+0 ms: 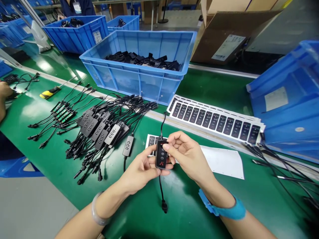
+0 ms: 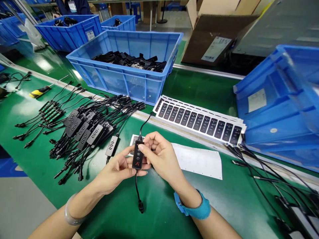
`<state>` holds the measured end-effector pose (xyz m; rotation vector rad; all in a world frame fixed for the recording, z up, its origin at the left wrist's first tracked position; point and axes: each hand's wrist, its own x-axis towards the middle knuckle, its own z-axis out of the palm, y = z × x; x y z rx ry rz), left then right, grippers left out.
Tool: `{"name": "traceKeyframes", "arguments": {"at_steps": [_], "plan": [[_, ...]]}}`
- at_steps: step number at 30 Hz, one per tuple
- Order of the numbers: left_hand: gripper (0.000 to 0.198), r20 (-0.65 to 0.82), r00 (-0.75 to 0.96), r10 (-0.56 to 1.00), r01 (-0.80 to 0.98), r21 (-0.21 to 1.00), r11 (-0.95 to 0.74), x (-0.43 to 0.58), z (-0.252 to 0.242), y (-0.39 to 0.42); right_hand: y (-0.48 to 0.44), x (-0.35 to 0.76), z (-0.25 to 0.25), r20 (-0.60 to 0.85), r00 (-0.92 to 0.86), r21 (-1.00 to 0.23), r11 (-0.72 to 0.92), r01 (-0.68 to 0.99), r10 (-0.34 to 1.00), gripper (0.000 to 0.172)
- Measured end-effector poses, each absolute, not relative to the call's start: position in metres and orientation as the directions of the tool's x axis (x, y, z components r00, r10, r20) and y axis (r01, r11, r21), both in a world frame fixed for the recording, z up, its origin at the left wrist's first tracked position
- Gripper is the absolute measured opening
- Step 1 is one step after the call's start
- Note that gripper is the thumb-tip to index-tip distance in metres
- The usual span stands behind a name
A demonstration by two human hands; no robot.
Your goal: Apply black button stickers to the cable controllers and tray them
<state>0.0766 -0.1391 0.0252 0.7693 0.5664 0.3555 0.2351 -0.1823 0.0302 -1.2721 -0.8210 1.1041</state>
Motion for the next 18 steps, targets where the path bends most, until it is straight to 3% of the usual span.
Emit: {"name": "traceKeyframes", "arguments": {"at_steps": [9,15,18], "plan": [[0.043,-0.369,0.766,0.526,-0.077,0.760,0.645,0.0764,0.0207,-0.1392,-0.1843,0.2429,0.0264,-0.110,0.337,-0.969,-0.025,-0.247,0.935,0.023],[0.061,-0.367,0.773,0.518,-0.071,0.760,0.646,0.0781,0.0265,-0.1387,-0.1843,0.2381,0.0303,-0.110,0.308,-0.978,-0.047,-0.205,0.945,0.027],[0.061,-0.368,0.773,0.517,-0.083,0.750,0.656,0.0780,0.0274,-0.1390,-0.1838,0.2343,0.0322,-0.089,0.317,-0.986,-0.039,-0.160,0.944,0.027]]}}
